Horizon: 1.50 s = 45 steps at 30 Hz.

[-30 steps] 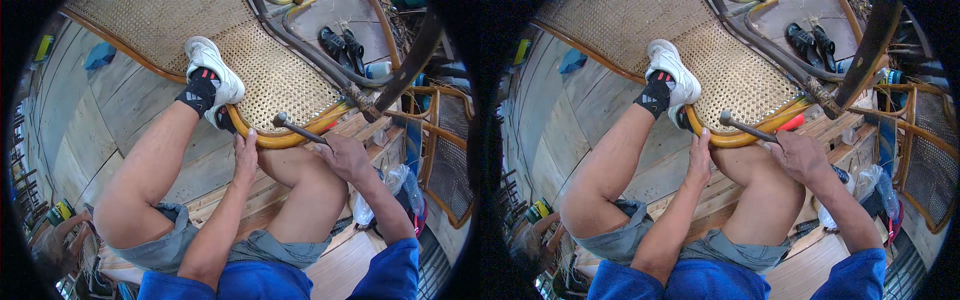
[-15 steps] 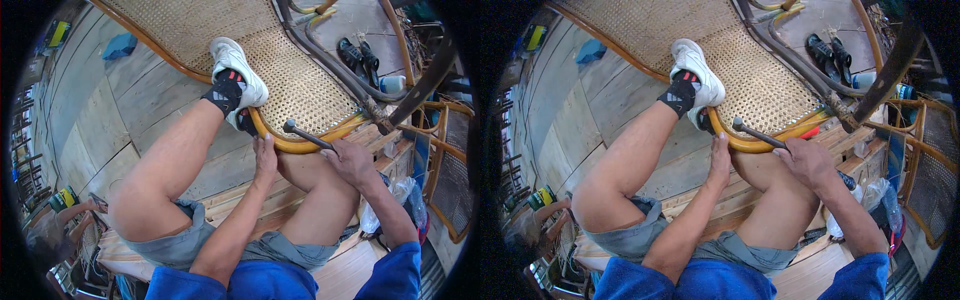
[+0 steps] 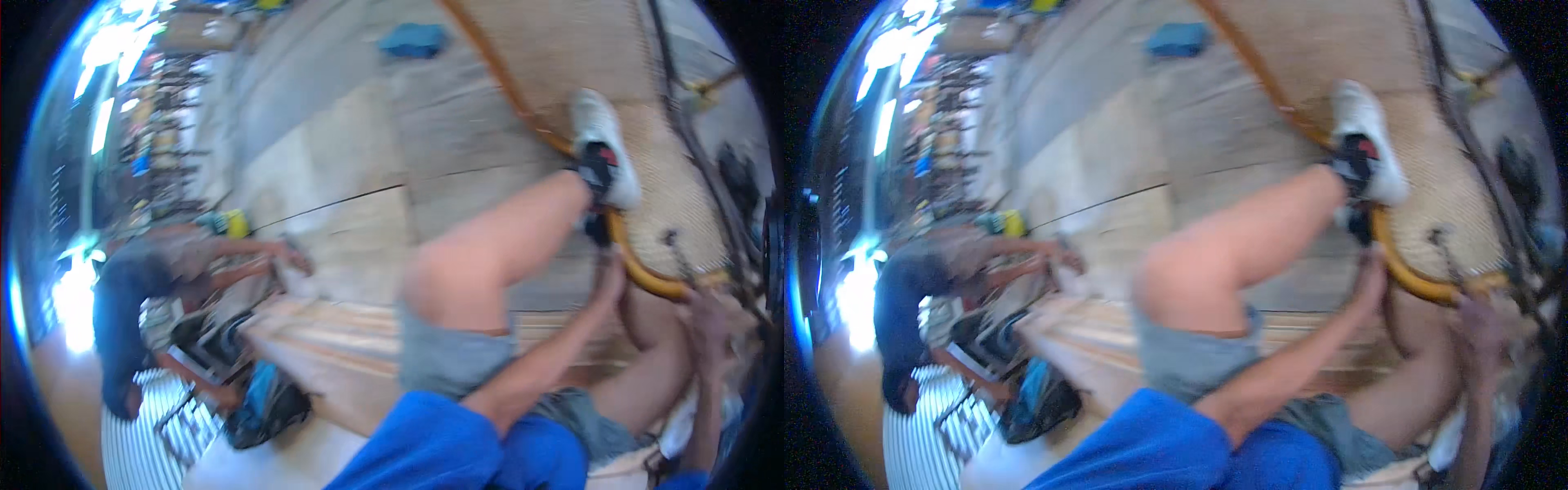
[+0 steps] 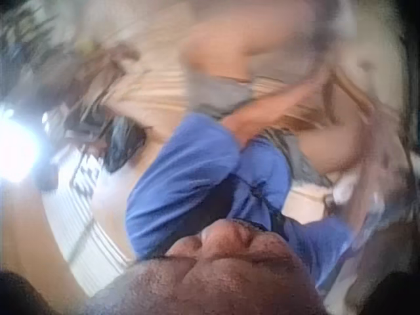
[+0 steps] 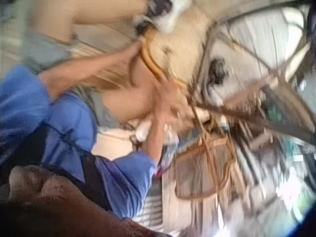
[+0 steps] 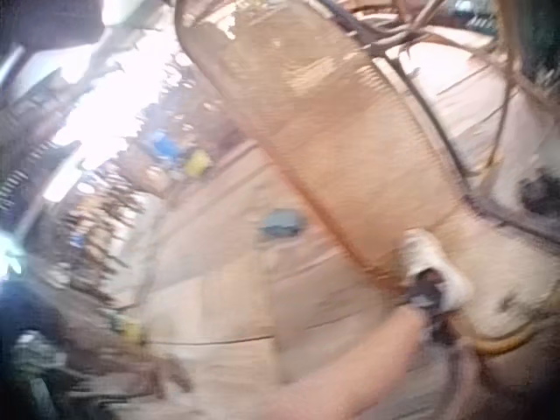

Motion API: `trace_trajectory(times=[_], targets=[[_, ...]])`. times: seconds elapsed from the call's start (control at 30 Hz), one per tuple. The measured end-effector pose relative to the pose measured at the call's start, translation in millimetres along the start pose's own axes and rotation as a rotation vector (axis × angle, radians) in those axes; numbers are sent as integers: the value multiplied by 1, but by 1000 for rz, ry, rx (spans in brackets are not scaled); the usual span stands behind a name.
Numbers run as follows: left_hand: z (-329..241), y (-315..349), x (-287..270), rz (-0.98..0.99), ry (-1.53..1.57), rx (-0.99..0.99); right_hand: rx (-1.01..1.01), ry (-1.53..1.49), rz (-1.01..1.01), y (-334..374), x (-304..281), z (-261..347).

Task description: The person repairs a cane chair seat by weaving rattan strips into the wooden frame. They use a hammer to tap the strips into place and pliers to cut excess material. The person works on the edge of the seat, securing the weave along the frame.

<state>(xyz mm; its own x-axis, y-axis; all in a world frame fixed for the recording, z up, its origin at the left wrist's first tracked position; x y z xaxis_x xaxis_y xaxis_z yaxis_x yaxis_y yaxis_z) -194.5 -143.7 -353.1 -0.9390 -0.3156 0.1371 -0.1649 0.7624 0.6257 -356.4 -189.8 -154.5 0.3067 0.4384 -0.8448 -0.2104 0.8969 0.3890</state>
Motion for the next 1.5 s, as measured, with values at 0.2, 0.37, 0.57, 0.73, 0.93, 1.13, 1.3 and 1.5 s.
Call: trace_trajectory(times=[0.2,0.37,0.57,0.73,0.93,1.13,1.3,1.5], targets=[[-8,18,-9,-310,-569,220,43,-144,-107,31,51,-30],[-76,42,2,-190,-664,478,179,-231,-346,123,84,-51],[-111,78,9,222,-951,815,450,-6,-495,306,130,-2],[-82,80,37,235,-933,720,726,-227,-525,342,131,-20],[-71,92,38,331,-990,727,1165,-566,-802,364,109,-77],[-67,83,26,276,-1114,708,906,-533,-824,268,41,-147],[-63,88,12,403,-946,1020,725,-493,-537,258,65,-207],[-28,75,2,7,-1168,761,543,-744,-425,152,130,-186]])
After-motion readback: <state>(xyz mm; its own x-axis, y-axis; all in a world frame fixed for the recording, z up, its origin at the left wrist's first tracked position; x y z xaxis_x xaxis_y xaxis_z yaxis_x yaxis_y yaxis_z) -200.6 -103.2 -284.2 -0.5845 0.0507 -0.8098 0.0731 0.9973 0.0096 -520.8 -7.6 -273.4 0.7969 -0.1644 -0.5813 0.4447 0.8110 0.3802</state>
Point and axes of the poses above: each hand's wrist, its own y-axis away from the middle knuckle, its own x-axis out of the palm, z = x × y, the point moved 1 cm from there along -y, towards the middle knuckle, and after that the axes turned 3 degrees about -y, right-handed, at the moved point
